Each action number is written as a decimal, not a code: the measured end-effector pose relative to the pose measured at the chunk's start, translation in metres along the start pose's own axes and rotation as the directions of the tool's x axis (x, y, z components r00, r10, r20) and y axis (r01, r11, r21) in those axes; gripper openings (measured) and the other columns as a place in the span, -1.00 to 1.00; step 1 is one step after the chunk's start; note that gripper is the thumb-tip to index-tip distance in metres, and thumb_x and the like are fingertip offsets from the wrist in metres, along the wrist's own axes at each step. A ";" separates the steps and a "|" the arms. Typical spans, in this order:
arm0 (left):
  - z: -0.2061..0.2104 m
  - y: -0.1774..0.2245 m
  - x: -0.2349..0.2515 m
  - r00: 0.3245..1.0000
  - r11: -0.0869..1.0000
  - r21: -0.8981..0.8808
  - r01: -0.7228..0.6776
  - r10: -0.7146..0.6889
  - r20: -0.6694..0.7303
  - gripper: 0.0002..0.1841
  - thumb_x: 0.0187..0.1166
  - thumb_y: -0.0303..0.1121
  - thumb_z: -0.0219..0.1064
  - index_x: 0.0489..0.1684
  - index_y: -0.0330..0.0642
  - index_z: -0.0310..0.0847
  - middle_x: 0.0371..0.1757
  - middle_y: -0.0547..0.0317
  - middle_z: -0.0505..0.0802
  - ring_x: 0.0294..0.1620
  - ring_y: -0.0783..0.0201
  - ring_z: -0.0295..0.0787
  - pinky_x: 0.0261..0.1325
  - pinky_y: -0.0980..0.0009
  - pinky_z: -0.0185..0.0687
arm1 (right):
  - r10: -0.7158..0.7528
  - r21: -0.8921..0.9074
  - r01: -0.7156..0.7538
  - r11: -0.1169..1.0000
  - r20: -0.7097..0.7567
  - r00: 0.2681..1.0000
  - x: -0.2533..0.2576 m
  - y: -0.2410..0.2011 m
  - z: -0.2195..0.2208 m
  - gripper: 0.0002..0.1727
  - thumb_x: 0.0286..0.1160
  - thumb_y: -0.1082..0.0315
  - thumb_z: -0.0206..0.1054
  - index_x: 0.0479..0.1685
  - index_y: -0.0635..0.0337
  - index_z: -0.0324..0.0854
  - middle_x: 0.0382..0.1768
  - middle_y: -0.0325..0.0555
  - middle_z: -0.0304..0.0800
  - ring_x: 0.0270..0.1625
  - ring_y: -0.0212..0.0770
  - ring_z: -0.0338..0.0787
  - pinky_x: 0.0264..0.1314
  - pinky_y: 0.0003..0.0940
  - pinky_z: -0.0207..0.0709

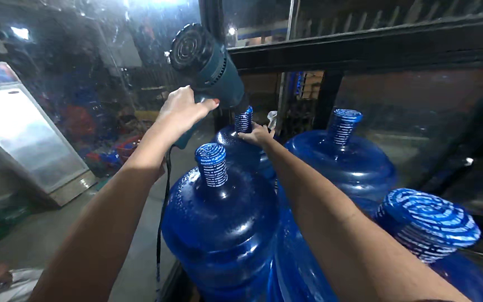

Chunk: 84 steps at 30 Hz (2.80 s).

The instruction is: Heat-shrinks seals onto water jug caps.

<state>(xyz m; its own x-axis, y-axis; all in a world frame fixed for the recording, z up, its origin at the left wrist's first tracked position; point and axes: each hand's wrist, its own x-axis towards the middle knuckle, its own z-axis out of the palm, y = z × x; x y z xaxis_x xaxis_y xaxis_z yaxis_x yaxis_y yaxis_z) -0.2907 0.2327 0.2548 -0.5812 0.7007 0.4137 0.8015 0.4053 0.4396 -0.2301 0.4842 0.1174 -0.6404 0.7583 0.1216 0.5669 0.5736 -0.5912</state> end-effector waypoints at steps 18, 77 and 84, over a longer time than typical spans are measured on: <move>0.032 -0.048 -0.004 0.933 0.926 0.154 -0.345 0.356 -0.046 -0.36 0.64 0.10 0.30 0.31 -0.39 0.65 0.33 -0.34 0.75 0.44 -0.27 0.64 0.43 -0.36 0.42 | 0.514 0.752 -0.147 0.643 -0.281 0.811 -0.029 -0.018 -0.019 -0.43 0.93 0.17 -0.28 0.46 0.38 0.50 0.47 0.32 0.59 0.57 0.18 0.55 0.54 0.13 0.37; 0.041 -0.081 -0.002 0.978 0.972 -0.118 -0.201 0.194 -0.074 -0.35 0.63 0.09 0.34 0.29 -0.43 0.63 0.32 -0.30 0.73 0.40 -0.19 0.67 0.42 -0.28 0.47 | 0.490 0.970 0.041 0.239 -0.157 0.858 -0.003 0.014 -0.025 -0.45 0.88 0.07 -0.27 0.54 0.24 0.35 0.41 0.11 0.54 0.30 -0.10 0.60 0.32 -0.16 0.43; 0.057 -0.085 -0.001 0.874 0.892 -0.075 -0.446 0.416 -0.252 -0.42 0.59 0.08 0.32 0.29 -0.27 0.69 0.27 -0.19 0.80 0.39 -0.09 0.71 0.43 -0.23 0.50 | 0.482 0.955 0.019 0.296 -0.167 0.860 -0.002 0.011 -0.023 -0.52 0.87 0.17 -0.17 0.45 0.27 0.45 0.33 0.06 0.59 0.25 -0.13 0.61 0.30 -0.19 0.44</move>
<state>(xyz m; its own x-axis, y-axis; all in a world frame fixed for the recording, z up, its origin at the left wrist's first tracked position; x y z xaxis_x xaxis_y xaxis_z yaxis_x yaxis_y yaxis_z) -0.3503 0.2311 0.1715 -0.2099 0.6333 0.7449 0.9636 0.0051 0.2672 -0.2114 0.4961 0.1290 -0.1912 0.9804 -0.0477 -0.3389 -0.1115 -0.9342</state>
